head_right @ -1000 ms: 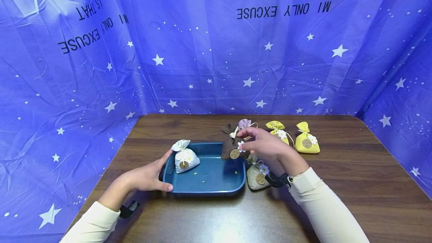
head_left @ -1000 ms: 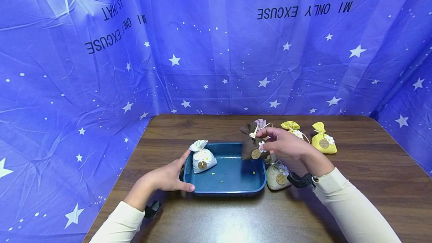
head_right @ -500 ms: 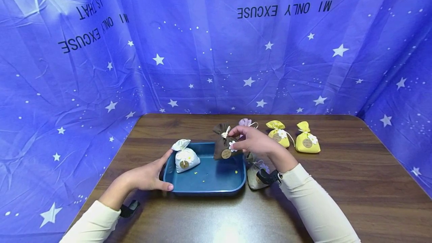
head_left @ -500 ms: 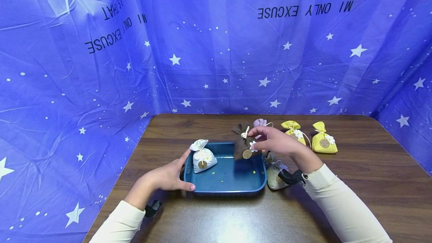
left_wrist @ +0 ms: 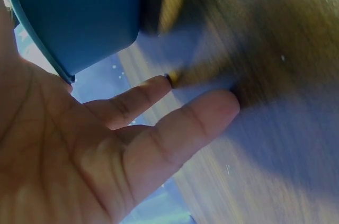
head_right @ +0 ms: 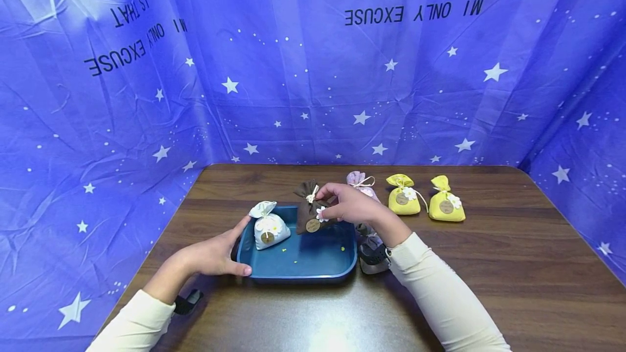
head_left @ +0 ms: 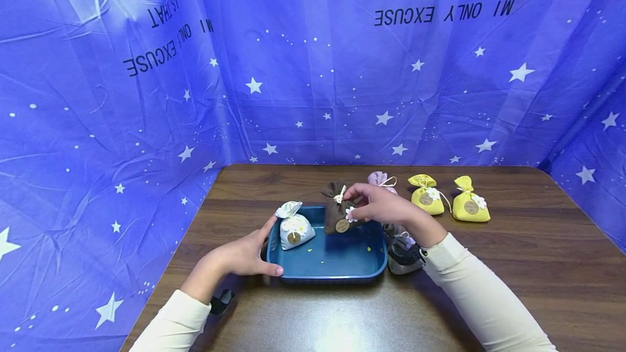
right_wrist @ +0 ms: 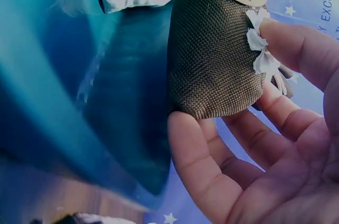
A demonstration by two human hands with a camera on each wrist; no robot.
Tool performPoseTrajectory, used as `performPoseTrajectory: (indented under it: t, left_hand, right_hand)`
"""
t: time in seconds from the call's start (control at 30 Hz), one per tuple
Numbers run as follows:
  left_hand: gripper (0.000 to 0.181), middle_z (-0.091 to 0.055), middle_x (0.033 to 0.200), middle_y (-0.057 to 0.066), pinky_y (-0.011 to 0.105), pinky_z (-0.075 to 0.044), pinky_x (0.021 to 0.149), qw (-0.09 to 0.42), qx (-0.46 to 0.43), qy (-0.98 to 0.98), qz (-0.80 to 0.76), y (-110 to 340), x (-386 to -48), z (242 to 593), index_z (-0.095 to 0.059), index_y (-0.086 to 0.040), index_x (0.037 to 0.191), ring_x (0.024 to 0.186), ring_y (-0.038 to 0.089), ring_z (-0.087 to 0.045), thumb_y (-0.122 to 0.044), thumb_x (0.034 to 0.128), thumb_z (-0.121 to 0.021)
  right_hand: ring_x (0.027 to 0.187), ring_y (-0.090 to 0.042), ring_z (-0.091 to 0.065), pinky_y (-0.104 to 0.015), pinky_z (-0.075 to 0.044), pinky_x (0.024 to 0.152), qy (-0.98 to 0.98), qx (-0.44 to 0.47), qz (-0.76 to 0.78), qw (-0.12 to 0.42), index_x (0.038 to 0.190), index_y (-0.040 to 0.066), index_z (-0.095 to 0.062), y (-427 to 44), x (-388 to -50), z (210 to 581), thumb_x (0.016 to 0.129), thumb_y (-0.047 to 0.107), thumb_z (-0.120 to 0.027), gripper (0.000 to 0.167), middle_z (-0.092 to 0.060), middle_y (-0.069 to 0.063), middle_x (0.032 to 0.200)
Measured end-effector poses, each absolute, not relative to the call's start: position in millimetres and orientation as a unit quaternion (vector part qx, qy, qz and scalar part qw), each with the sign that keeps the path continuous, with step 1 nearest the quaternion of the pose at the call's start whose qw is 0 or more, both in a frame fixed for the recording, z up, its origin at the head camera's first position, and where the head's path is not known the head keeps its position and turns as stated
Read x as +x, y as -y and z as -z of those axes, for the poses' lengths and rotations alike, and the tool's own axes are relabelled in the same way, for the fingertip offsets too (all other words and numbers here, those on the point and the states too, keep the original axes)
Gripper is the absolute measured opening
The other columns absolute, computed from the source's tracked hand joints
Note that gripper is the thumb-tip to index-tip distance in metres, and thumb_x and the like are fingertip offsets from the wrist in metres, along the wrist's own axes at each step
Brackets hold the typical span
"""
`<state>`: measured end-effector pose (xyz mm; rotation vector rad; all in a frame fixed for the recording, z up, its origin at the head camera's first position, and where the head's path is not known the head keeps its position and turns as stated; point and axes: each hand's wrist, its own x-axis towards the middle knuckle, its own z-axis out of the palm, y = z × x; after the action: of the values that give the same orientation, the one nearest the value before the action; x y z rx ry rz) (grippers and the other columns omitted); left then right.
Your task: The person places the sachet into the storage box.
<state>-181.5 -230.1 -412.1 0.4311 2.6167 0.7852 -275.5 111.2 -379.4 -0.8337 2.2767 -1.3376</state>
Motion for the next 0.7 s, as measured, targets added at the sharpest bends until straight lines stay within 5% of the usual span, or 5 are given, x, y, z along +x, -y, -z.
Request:
performPoseTrajectory:
  t: [0.2,0.43,0.7]
  left_hand:
    - [0.122,-0.029,0.153,0.032,0.053,-0.03,0.112,0.181,0.163,-0.928,-0.281,230.7,-182.6,412.7,-0.001,-0.004,0.159,0.139,0.04,-0.034,-0.045,0.0781,-0.083]
    - [0.124,-0.035,0.148,0.033,0.052,-0.032,0.111,0.179,0.165,-0.929,-0.278,231.6,-182.8,413.2,-0.001,-0.005,0.159,0.136,0.039,-0.038,-0.048,0.0769,-0.083]
    - [0.124,-0.033,0.15,0.033,0.054,-0.031,0.111,0.181,0.167,-0.927,-0.282,231.1,-182.0,413.8,-0.001,-0.005,0.159,0.137,0.042,-0.036,-0.048,0.0771,-0.083]
  right_hand:
    - [0.079,-0.018,-0.059,-0.031,-0.052,0.059,-0.817,-0.31,0.455,0.17,0.112,0.001,-0.06,-101.8,-276.1,379.7,0.085,0.006,-0.076,0.032,-0.062,-0.009,0.098]
    - [0.091,-0.019,-0.06,-0.031,-0.051,0.077,-0.826,-0.339,0.427,0.144,0.109,0.001,-0.062,-91.6,-276.0,378.5,0.083,0.007,-0.078,0.031,-0.064,-0.008,0.101]
    - [0.091,-0.018,-0.06,-0.031,-0.05,0.079,-0.836,-0.342,0.407,0.135,0.107,0.003,-0.063,-80.6,-277.1,382.7,0.081,0.008,-0.079,0.031,-0.064,-0.004,0.099]
